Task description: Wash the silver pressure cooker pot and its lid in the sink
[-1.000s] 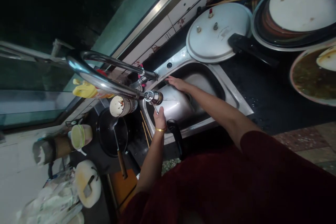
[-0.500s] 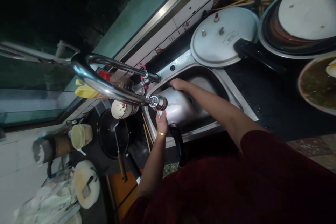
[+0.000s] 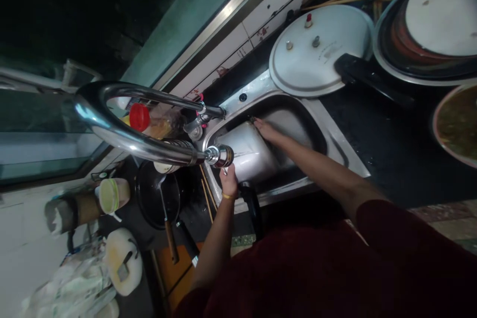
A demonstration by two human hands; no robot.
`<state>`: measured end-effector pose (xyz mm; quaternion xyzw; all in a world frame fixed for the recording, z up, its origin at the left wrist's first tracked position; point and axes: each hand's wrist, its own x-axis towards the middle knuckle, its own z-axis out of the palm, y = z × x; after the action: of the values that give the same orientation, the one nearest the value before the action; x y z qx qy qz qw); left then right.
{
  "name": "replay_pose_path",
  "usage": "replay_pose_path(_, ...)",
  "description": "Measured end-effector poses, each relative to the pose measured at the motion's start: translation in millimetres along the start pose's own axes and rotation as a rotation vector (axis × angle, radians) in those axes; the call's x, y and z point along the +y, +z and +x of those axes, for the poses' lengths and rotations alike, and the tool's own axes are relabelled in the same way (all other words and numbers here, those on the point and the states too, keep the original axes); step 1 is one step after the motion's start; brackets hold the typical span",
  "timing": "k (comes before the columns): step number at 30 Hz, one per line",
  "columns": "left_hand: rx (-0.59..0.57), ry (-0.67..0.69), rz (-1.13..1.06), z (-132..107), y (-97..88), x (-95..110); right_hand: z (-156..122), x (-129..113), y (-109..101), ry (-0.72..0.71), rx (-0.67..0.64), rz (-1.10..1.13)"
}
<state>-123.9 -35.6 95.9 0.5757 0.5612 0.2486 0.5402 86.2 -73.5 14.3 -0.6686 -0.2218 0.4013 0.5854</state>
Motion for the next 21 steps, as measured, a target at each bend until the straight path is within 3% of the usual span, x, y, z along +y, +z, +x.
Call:
replay_pose_path(3, 0.011, -0.038, -0.022, -3.0, -1.8, -3.0, -64.2, -0.2, -2.1, -0.032, -0.016, -0.057)
replay_pose_path(5, 0.017, -0.054, -0.017, -3.0, -3.1, -4.6, -83.3, -10.8, 0.6, -0.119, -0.011, -0.157)
replay_pose_path(7, 0.019, -0.051, -0.002, -2.1, -3.5, -5.3, -62.3, -28.1, 5.7, -0.19, -0.061, -0.274)
replay_pose_path(11, 0.021, -0.034, -0.008, -3.3, -1.7, -3.3, 14.1, -56.4, 9.8, -0.13, -0.39, -0.448)
replay_pose_path(13, 0.018, -0.025, -0.032, -5.9, -0.6, -1.9, 9.9, -54.7, 6.4, -0.131, -0.369, -0.433)
replay_pose_path(17, 0.009, -0.035, -0.051, -9.2, 0.4, 0.2, -47.1, -38.4, -0.9, -0.166, -0.179, -0.371)
replay_pose_path(19, 0.014, -0.039, -0.048, -8.9, 1.0, 2.0, -38.8, -40.7, -0.7, -0.111, -0.228, -0.414)
replay_pose_path(21, 0.017, -0.039, -0.039, -8.6, 1.5, 4.2, -1.4, -49.7, 1.6, -0.067, -0.353, -0.462)
